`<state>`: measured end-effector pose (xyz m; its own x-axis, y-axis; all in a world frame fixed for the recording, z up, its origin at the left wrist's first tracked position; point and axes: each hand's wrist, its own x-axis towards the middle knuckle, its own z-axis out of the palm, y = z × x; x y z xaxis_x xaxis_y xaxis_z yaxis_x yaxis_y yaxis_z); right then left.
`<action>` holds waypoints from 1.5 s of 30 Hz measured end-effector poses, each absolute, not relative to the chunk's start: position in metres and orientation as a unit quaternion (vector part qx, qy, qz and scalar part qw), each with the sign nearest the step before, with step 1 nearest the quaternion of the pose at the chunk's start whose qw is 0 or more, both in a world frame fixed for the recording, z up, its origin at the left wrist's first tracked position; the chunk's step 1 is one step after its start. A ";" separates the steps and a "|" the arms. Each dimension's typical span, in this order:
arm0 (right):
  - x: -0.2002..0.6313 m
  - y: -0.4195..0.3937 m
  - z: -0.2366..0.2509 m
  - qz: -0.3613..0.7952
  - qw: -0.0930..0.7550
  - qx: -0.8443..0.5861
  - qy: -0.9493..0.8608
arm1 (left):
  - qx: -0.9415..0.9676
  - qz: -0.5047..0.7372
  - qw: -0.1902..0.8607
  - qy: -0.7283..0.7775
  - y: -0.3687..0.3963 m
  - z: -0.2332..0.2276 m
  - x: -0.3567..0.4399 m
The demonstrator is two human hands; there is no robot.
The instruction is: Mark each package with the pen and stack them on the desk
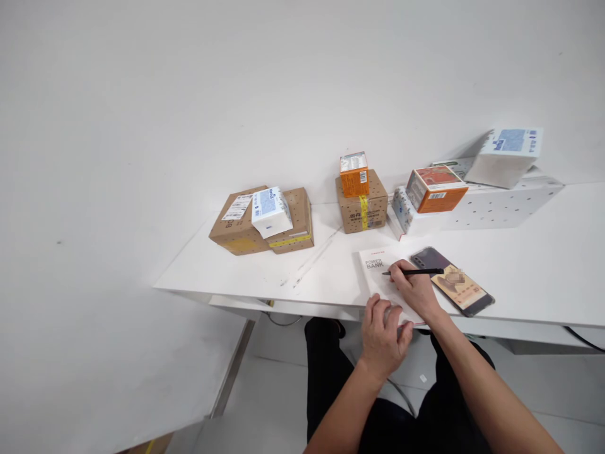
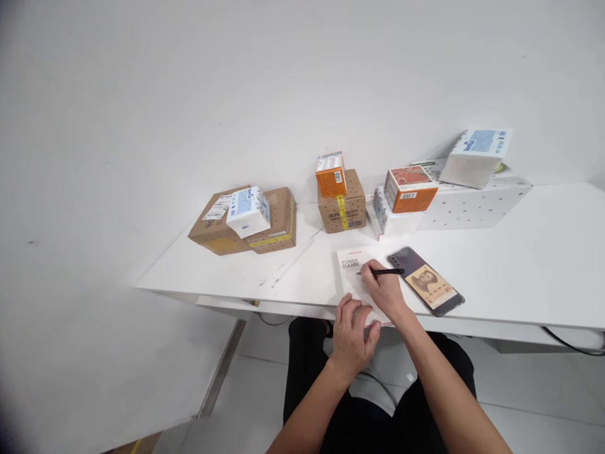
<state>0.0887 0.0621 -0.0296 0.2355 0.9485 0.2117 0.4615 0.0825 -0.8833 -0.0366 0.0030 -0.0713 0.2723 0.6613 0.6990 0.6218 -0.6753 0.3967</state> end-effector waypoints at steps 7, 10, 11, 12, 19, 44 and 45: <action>0.088 0.065 -0.031 0.242 0.456 -0.631 -0.580 | 0.798 0.448 0.031 0.402 0.002 -0.068 -0.036; 0.088 0.065 -0.031 0.237 0.452 -0.629 -0.586 | 0.794 0.452 0.037 0.405 0.002 -0.069 -0.037; 0.087 0.065 -0.031 0.234 0.453 -0.629 -0.587 | 0.793 0.451 0.038 0.407 0.002 -0.069 -0.037; 0.087 0.065 -0.031 0.231 0.454 -0.629 -0.587 | 0.793 0.450 0.039 0.409 0.002 -0.070 -0.037; 0.088 0.065 -0.031 0.235 0.453 -0.627 -0.589 | 0.796 0.443 0.038 0.410 0.002 -0.070 -0.037; 0.109 0.079 -0.058 -0.097 0.126 -0.620 -0.768 | 0.775 0.433 0.022 0.459 0.020 -0.058 -0.091; 0.109 0.080 -0.058 -0.102 0.128 -0.620 -0.768 | 0.774 0.434 0.024 0.461 0.020 -0.057 -0.090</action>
